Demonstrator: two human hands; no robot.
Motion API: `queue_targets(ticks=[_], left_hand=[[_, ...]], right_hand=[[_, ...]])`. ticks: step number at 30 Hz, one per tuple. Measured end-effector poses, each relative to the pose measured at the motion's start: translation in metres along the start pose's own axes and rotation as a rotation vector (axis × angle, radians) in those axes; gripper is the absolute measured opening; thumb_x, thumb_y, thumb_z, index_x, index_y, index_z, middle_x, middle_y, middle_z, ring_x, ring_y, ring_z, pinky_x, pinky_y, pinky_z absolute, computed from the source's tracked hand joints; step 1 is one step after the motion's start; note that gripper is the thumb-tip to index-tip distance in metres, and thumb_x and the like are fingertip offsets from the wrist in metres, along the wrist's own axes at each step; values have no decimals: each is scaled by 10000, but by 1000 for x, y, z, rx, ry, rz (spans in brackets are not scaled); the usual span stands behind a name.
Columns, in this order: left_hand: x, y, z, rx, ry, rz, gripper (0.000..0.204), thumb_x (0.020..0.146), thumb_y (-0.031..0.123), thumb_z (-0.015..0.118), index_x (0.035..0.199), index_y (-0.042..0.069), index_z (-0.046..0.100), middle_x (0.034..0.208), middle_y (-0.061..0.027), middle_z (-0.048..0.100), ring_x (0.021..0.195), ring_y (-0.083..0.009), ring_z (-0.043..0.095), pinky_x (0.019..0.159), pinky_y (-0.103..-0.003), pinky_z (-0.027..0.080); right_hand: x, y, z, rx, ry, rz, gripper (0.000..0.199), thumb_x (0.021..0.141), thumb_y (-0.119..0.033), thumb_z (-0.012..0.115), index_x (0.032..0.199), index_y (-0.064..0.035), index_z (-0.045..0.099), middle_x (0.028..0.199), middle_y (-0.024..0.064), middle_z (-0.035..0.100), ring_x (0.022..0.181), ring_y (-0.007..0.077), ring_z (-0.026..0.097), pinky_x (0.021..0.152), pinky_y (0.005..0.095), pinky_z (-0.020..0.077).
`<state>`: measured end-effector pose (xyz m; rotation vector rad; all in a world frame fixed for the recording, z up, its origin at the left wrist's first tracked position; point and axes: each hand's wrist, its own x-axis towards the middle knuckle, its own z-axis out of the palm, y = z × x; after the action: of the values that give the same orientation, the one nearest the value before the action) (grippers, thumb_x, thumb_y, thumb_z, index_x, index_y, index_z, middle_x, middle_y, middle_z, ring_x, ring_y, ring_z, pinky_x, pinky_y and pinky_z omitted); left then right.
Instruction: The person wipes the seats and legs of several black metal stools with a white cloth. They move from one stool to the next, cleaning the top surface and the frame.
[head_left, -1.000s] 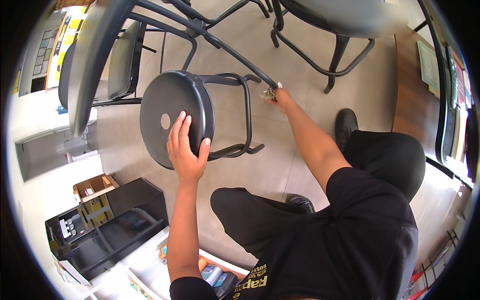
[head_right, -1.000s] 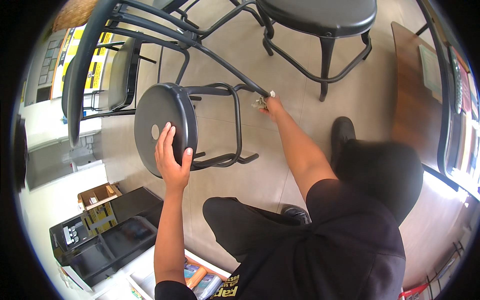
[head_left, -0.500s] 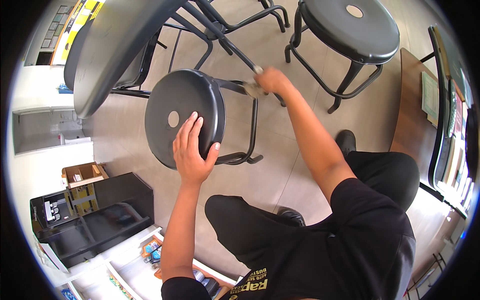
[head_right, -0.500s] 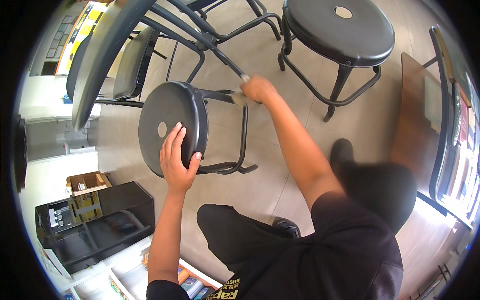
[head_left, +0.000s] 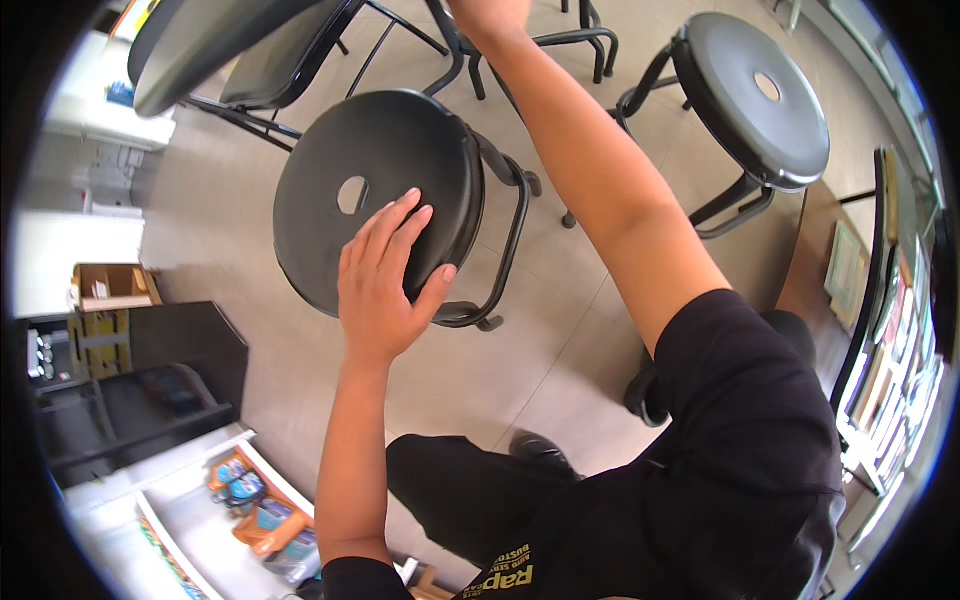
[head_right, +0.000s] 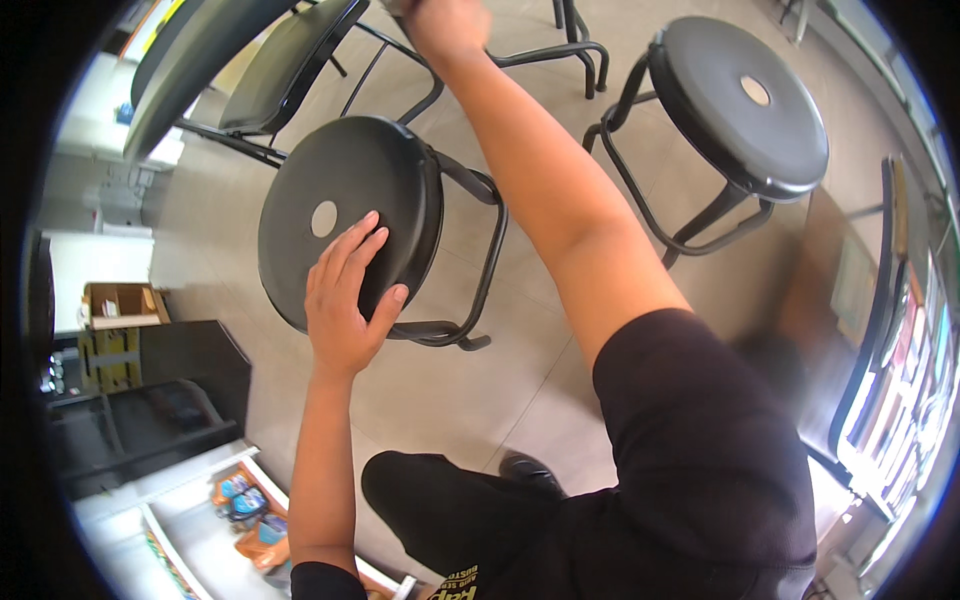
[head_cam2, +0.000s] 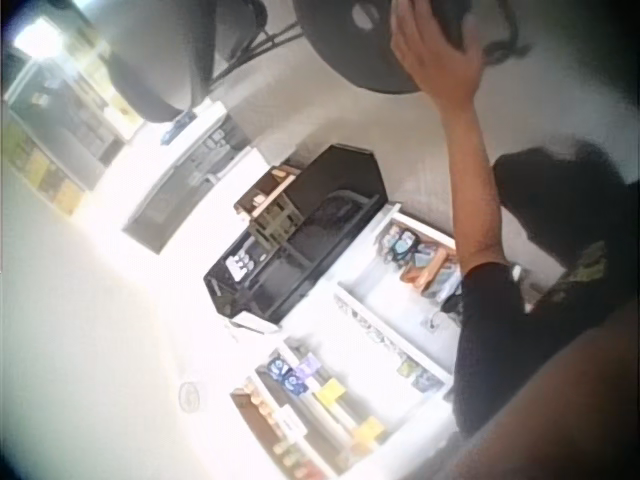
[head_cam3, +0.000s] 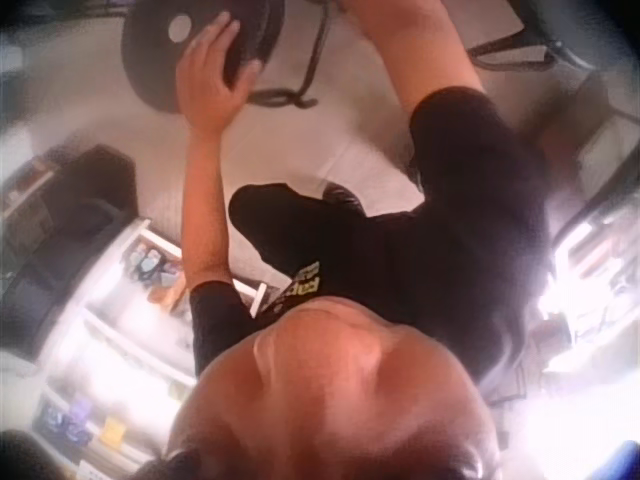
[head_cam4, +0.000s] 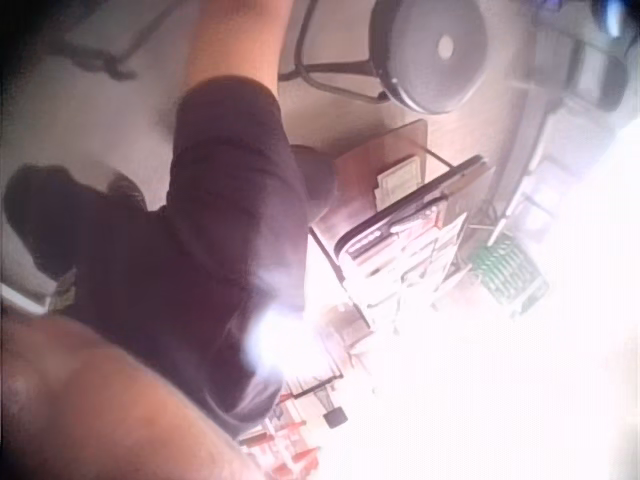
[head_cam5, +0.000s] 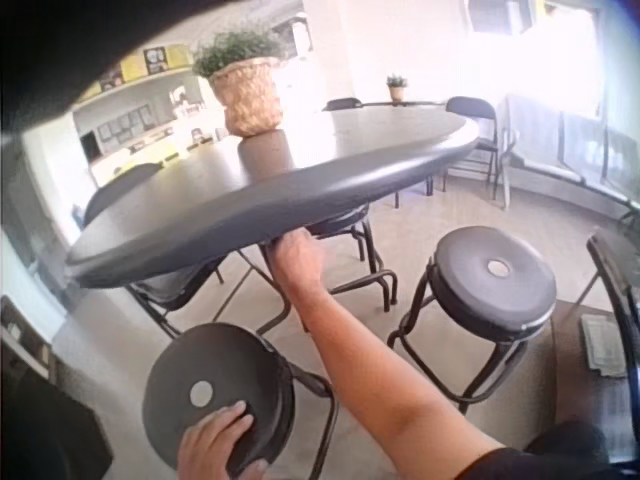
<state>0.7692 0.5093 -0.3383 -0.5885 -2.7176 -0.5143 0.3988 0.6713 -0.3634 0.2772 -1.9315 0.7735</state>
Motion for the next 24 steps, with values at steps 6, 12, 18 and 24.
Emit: queue_targets(ticks=[6,12,18,24], left_hand=[[12,-2,0,-180,46,-189,373,941,288,751,1266,107,721,1363,-50,692,1247,-288,635,1048,-417,461],[95,-7,39,-178,219,-130,408,963,305,728,1294,67,695,1344,-110,678,1229,-359,631,1064,-472,498],[150,-25,63,-145,122,-304,473,965,387,713,1315,70,695,1352,-137,686,1278,-365,619,1090,-483,484],[141,-34,81,21,124,-251,344,964,347,713,1210,109,743,1231,-62,745,1229,-284,637,1054,-462,444]], right_hand=[[-135,43,-8,-40,-571,602,509,975,-492,650,1204,-48,551,1063,303,748,1020,507,708,906,592,563],[-109,44,-13,-104,-633,480,501,913,-446,689,1212,-60,571,1082,275,757,1026,478,728,923,567,572],[14,-36,-66,174,-174,252,374,1027,-361,618,1007,-2,719,911,252,744,877,471,720,790,551,570],[-15,0,-17,-95,-134,146,372,1044,-425,584,1077,-54,587,828,255,732,799,479,723,710,579,570]])
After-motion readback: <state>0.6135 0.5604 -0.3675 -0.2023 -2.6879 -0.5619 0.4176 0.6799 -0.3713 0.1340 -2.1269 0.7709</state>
